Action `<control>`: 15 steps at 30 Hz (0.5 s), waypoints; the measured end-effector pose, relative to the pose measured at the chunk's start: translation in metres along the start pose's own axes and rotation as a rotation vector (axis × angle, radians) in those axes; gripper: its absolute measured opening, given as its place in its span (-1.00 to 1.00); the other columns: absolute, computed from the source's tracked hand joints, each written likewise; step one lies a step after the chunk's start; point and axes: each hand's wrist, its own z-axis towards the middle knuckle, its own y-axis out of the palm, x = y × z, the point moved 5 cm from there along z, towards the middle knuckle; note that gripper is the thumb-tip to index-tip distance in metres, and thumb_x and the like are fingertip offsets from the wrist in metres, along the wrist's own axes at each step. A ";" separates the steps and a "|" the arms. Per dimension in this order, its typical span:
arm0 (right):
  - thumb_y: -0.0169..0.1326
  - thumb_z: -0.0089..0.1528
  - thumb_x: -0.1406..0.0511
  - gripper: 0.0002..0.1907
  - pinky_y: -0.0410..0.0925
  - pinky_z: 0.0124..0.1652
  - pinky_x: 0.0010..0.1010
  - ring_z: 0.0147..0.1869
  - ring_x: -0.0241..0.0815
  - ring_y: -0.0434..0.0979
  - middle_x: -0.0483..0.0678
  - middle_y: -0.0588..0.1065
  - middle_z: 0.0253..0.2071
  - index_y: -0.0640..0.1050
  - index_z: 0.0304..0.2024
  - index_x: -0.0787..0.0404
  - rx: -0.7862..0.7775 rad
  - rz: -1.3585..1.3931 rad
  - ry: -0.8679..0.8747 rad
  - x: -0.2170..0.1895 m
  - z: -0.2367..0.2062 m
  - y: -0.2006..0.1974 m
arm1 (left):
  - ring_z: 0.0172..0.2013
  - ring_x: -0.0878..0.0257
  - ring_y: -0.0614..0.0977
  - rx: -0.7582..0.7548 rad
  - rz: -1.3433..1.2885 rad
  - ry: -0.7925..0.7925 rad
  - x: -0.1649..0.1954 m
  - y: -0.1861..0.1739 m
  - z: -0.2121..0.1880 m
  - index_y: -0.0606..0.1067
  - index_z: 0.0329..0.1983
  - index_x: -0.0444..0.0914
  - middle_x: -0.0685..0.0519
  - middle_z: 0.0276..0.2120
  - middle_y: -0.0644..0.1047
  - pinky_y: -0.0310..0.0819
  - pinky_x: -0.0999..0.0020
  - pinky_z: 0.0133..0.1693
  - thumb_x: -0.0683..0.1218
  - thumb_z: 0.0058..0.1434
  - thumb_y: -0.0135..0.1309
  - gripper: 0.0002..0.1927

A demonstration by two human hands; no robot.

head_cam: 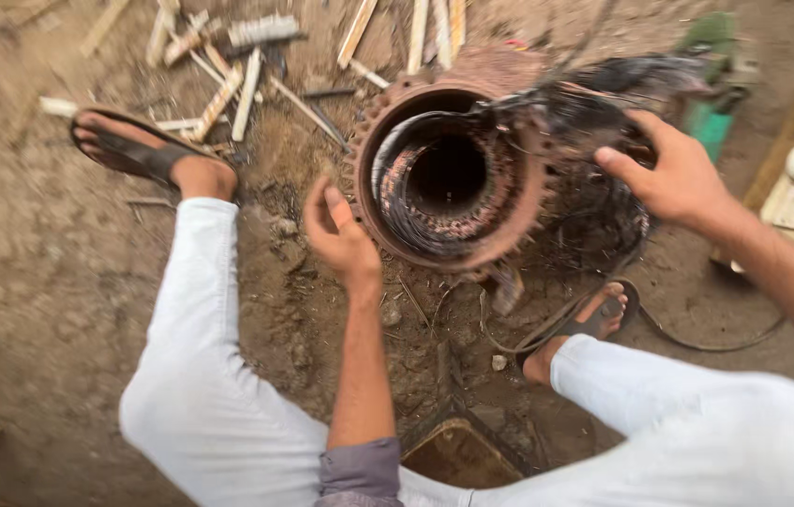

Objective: The person uses a handheld angle grinder to cut copper wire coils inside a motor stator. They repeatedly cut the wire, pull out the severed strands by hand, and continue cutting until the stator is largely cleared of wire.

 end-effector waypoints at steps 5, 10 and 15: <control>0.06 0.31 -0.13 -0.36 0.42 0.12 -0.09 0.04 0.09 0.68 0.10 0.62 0.02 0.54 0.26 0.12 -0.241 -0.429 0.251 -0.024 -0.053 -0.064 | -0.25 0.14 0.67 -0.474 0.800 0.337 0.082 0.027 0.001 0.56 -0.11 -0.28 -0.06 -0.19 0.62 0.59 0.20 -0.21 0.14 0.11 0.35 -0.53; 0.13 0.33 -0.04 -0.44 0.42 0.06 -0.06 0.07 0.16 0.60 0.16 0.59 0.05 0.59 0.16 0.23 -0.040 -0.381 -0.060 -0.111 -0.132 -0.110 | -0.25 -0.06 0.68 -0.676 1.317 0.587 0.096 0.067 -0.003 0.53 -0.24 -0.35 -0.20 -0.26 0.61 0.60 0.07 -0.26 0.02 0.07 0.38 -0.61; 0.17 0.32 0.04 -0.49 0.39 0.06 -0.11 0.10 0.14 0.59 0.18 0.58 0.04 0.56 0.12 0.29 0.083 -0.023 -0.233 -0.154 -0.179 -0.079 | -0.21 -0.18 0.68 -0.596 1.341 0.484 0.091 0.073 0.000 0.60 -0.31 -0.34 -0.26 -0.28 0.62 0.60 0.02 -0.17 -0.16 0.07 0.25 -0.84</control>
